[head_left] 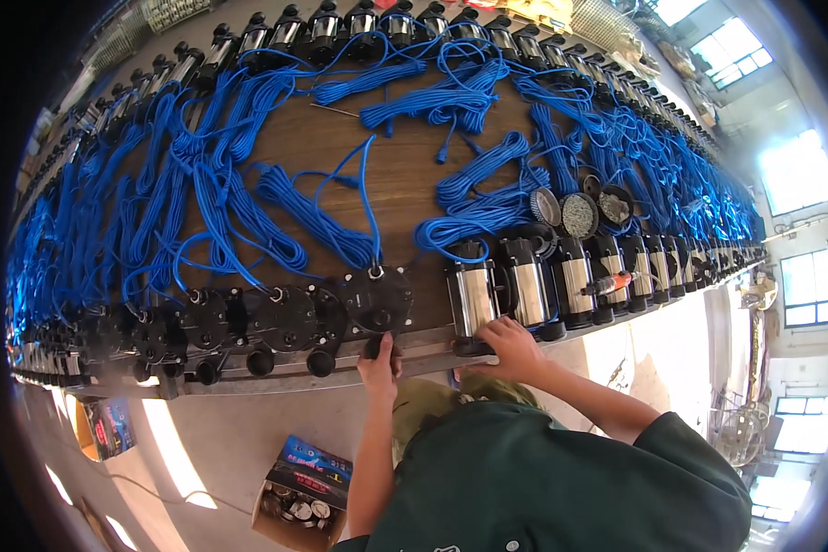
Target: The person assembles pump motors by placing internal components into the metal housings and using a pneumatic screwdriver to fasten screws from a bowl on the workbench.
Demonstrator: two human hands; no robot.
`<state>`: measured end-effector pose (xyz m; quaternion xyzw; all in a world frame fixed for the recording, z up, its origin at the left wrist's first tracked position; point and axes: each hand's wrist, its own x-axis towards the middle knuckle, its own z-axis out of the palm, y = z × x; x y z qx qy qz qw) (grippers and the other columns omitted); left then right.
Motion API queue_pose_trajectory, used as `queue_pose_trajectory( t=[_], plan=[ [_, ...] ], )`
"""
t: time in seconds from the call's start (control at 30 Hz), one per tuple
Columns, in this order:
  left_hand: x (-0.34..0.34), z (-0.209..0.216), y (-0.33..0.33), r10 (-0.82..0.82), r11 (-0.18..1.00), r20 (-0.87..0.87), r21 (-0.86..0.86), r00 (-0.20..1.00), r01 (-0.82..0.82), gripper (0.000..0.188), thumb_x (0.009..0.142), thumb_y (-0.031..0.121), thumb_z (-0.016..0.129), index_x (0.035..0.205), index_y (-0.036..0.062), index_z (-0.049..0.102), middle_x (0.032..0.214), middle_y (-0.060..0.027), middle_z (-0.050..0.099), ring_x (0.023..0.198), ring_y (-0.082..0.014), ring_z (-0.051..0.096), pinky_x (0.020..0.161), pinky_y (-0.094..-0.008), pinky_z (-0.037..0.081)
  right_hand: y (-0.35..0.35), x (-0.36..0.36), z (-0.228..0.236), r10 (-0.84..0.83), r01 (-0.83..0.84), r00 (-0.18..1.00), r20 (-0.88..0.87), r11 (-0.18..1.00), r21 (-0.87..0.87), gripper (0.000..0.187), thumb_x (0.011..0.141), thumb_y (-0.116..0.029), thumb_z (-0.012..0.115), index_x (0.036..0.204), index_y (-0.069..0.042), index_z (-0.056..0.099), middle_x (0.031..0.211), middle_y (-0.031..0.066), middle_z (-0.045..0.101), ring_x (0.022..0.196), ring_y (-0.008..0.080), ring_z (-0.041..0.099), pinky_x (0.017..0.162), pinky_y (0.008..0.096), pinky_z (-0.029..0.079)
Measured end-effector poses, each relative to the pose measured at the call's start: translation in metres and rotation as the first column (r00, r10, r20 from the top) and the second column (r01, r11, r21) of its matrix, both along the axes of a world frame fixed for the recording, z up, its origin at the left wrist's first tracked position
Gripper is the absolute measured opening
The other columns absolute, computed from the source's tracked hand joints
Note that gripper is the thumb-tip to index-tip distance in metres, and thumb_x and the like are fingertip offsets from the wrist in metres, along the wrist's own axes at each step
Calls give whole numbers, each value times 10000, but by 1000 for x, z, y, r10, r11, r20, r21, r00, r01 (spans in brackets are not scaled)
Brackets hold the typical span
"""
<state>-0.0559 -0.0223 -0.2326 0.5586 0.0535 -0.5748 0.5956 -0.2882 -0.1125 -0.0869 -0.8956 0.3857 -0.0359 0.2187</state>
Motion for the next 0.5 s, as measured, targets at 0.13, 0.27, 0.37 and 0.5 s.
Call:
queue_pose_trajectory(
  t=[0.13, 0.27, 0.37, 0.5],
  plan=[
    [-11, 9, 33, -5, 999, -111, 34, 994, 9, 279, 906, 304, 664, 978, 46, 584, 779, -49, 615, 532, -111, 522, 411, -256, 376, -2, -27, -26, 1, -7, 987, 160, 999, 42, 410, 657, -229, 805, 977, -65, 607, 939, 114, 629, 880, 320, 610, 762, 407, 509],
    [-56, 38, 38, -123, 989, -6, 80, 992, 123, 272, 903, 311, 670, 997, 71, 587, 772, 1, 580, 653, -85, 527, 549, -242, 432, -6, -30, -41, -4, 8, 943, 331, 1000, -10, 290, 664, -167, 756, 896, -73, 610, 786, 105, 641, 754, 319, 635, 678, 412, 528],
    [-113, 62, -61, -195, 958, 373, -126, 907, 258, 477, 867, 307, 710, 1198, 26, 513, 1036, -45, 548, 917, -119, 515, 821, -263, 428, -5, -39, -51, -8, 45, 941, 339, 994, -101, 262, 632, -159, 729, 849, -63, 619, 755, 114, 629, 725, 313, 633, 641, 407, 530],
    [-94, 66, -228, 150, 985, 218, 54, 964, -165, 749, 727, 240, 800, 1241, -138, 407, 1187, -216, 565, 1056, -250, 572, 889, -386, 486, -1, -31, -38, -38, 71, 928, 372, 994, -77, 219, 654, -171, 708, 823, -84, 600, 735, 119, 636, 722, 320, 635, 654, 421, 527]
  ],
)
